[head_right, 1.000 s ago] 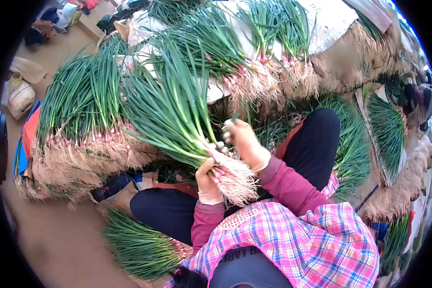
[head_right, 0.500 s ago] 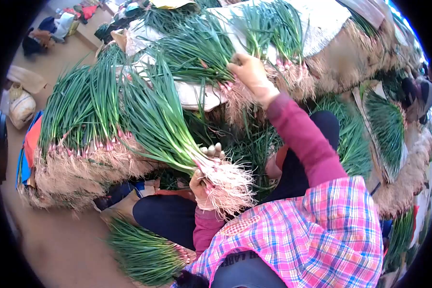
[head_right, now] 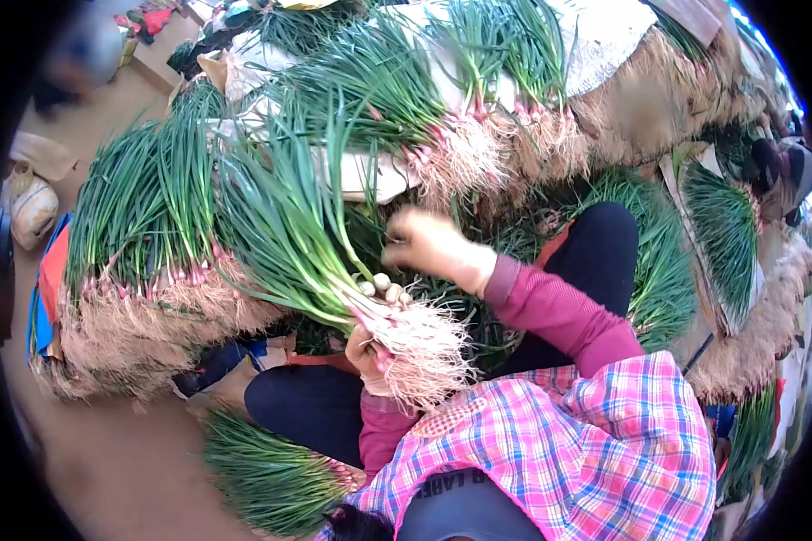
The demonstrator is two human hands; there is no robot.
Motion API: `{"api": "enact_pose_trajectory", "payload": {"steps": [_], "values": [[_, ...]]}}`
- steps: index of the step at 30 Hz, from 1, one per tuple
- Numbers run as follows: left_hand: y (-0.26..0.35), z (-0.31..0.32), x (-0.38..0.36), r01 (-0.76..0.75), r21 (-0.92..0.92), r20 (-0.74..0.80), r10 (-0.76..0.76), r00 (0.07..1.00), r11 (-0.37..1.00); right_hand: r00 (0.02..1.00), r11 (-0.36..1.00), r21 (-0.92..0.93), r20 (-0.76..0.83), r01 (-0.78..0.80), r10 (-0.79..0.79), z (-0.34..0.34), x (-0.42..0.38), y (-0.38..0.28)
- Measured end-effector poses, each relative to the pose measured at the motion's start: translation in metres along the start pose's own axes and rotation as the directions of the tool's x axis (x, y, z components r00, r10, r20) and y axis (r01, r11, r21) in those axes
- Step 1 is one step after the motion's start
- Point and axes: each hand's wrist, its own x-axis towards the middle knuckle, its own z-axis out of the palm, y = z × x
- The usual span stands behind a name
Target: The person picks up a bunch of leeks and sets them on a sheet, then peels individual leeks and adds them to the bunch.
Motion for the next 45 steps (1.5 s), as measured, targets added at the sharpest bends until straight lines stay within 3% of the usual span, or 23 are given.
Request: {"api": "enact_pose_trajectory", "payload": {"steps": [2, 3, 6, 8, 10, 11, 13, 15, 16, 17, 18, 20, 22, 24, 26, 28, 30, 32, 36, 38, 40, 42, 45], "values": [[0.004, 0.009, -0.004, 0.042, 0.035, -0.055, -0.04, 0.998, 0.998, 0.889, 0.934, -0.263, -0.445, -0.243, 0.106, -0.042, 0.047, 0.004], [0.003, 0.008, -0.007, 0.034, 0.075, -0.134, -0.023, 0.991, 0.997, 0.821, 0.792, -0.55, -0.56, -0.264, -0.115, -0.068, 0.067, 0.017], [-0.001, 0.004, -0.007, 0.057, 0.042, -0.178, -0.049, 0.983, 0.997, 0.926, 0.743, -0.641, -0.368, -0.191, -0.08, -0.084, 0.12, 0.079], [0.004, 0.001, -0.005, 0.03, -0.009, -0.083, -0.031, 0.996, 1.0, 0.905, 0.866, -0.489, -0.409, -0.108, -0.118, -0.093, 0.09, 0.043], [0.008, 0.006, 0.001, -0.04, -0.048, -0.009, 0.04, 0.999, 0.998, 0.997, 0.975, -0.21, -0.044, -0.077, 0.07, -0.086, 0.035, -0.003], [0.01, 0.013, 0.002, -0.054, -0.059, -0.026, 0.053, 0.998, 0.997, 0.997, 0.974, -0.215, -0.04, -0.071, 0.064, -0.081, 0.02, -0.004], [0.012, 0.019, 0.003, -0.049, -0.088, -0.012, 0.048, 0.999, 0.995, 0.97, 0.971, 0.035, 0.058, 0.235, -0.236, -0.072, 0.001, 0.007], [0.009, 0.023, -0.001, -0.017, -0.057, -0.075, 0.013, 0.997, 0.998, 0.883, 0.915, -0.243, -0.427, -0.321, 0.196, -0.091, 0.053, 0.031], [0.008, 0.026, -0.004, 0.01, -0.023, -0.121, -0.012, 0.993, 1.0, 0.882, 0.955, -0.164, -0.447, -0.246, 0.151, -0.107, 0.071, 0.054], [0.003, 0.01, -0.002, -0.008, -0.05, -0.015, 0.007, 1.0, 0.999, 0.904, 0.923, -0.158, -0.316, -0.351, 0.289, -0.12, 0.084, 0.056], [0.002, 0.009, -0.002, -0.002, -0.047, -0.009, 0.001, 1.0, 0.999, 0.895, 0.9, 0.074, -0.097, -0.429, 0.435, -0.122, 0.102, 0.074], [0.004, 0.008, -0.004, -0.026, 0.028, -0.069, 0.027, 0.997, 0.999, 0.923, 0.914, 0.131, 0.043, -0.385, 0.382, -0.126, 0.129, 0.101], [0.005, 0.006, -0.003, -0.051, -0.103, 0.008, 0.052, 0.999, 0.993, 0.923, 0.888, 0.3, -0.054, -0.35, 0.382, -0.137, 0.112, 0.074], [0.009, 0.017, -0.004, -0.036, -0.035, -0.104, 0.032, 0.994, 0.999, 0.861, 0.918, 0.285, -0.353, -0.274, 0.367, -0.138, 0.089, 0.055], [0.01, 0.009, -0.003, 0.003, -0.022, -0.096, -0.006, 0.995, 1.0, 0.879, 0.6, 0.775, -0.13, -0.199, 0.459, -0.132, 0.073, 0.08], [0.006, 0.006, 0.0, 0.022, -0.018, -0.112, -0.024, 0.993, 1.0, 0.902, 0.72, 0.688, -0.247, -0.094, 0.354, -0.115, 0.058, 0.093], [0.003, 0.008, -0.002, 0.044, 0.004, -0.148, -0.043, 0.988, 0.999, 0.821, 0.735, 0.666, -0.345, -0.128, 0.455, -0.125, 0.038, 0.101], [0.0, 0.012, 0.001, 0.036, 0.022, -0.169, -0.032, 0.985, 0.999, 0.809, 0.529, 0.848, -0.309, -0.003, 0.501, -0.15, 0.013, 0.092], [-0.002, 0.013, 0.002, 0.031, -0.004, -0.168, -0.031, 0.985, 1.0, 0.591, 0.761, 0.594, -0.722, 0.261, 0.361, -0.169, -0.029, 0.076], [-0.001, 0.013, 0.002, 0.0, 0.011, -0.166, 0.001, 0.986, 1.0, 0.77, 0.821, 0.542, -0.598, 0.181, 0.225, -0.147, -0.051, 0.072], [-0.001, 0.003, 0.0, -0.039, -0.011, -0.029, 0.038, 0.999, 0.999, 0.974, 0.895, 0.44, -0.156, -0.08, 0.163, -0.104, -0.072, 0.054], [0.003, 0.0, -0.001, -0.033, -0.068, 0.006, 0.034, 0.999, 0.997, 0.99, 0.966, 0.22, -0.02, 0.138, -0.137, -0.067, -0.075, 0.057], [0.005, 0.008, -0.008, -0.045, -0.07, -0.021, 0.043, 0.999, 0.997, 0.843, 0.99, -0.106, -0.538, -0.095, 0.023, -0.08, -0.02, 0.05]]}}
